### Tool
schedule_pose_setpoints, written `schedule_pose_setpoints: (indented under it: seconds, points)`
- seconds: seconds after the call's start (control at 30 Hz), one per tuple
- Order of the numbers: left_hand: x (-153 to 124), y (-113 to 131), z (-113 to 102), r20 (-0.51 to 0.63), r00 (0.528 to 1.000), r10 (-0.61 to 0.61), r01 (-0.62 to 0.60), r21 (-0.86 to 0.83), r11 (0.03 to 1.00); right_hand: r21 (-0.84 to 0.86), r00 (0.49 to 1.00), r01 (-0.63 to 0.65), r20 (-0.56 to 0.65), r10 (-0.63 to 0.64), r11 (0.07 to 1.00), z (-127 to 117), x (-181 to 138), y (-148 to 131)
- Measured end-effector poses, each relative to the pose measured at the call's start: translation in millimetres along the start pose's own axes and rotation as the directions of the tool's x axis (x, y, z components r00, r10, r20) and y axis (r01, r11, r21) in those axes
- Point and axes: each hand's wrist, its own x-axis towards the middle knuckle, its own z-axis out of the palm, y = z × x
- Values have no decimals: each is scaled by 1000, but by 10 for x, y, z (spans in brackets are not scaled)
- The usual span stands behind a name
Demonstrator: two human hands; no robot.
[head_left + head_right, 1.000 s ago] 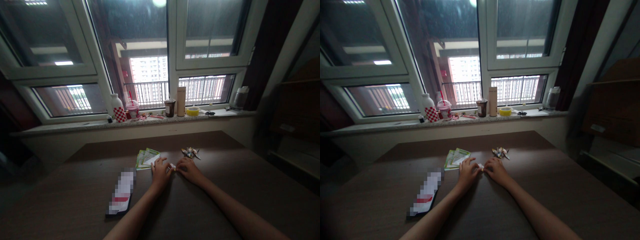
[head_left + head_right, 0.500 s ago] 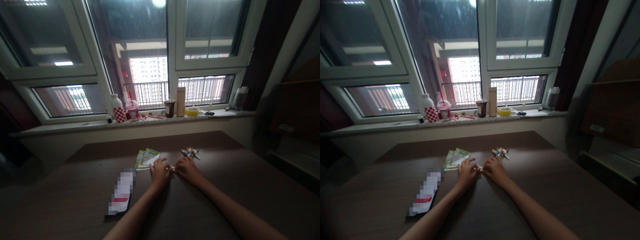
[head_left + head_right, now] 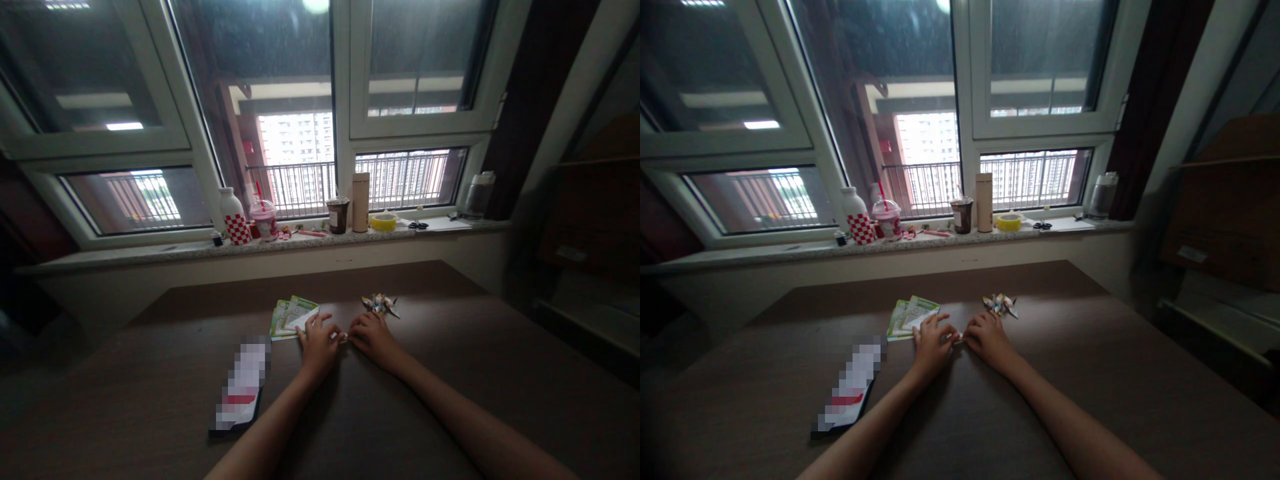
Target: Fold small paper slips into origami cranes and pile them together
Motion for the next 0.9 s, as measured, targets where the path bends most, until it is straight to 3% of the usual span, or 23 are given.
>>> schedule_pose_setpoints:
  seconds: [0.27,0.5,0.9]
  points:
    - [-27,24,-4,39,999,11,-15,98,995,10,999,-32,23,32,999,17,5,27]
    - [25,-19,5,49,997,-52,48,68,996,11,997,-68,42,67,998,21,19,9]
    - [41,-19,42,24,997,-76,72,121,990,-61,999,44,-20,-46,997,-22,0,-29]
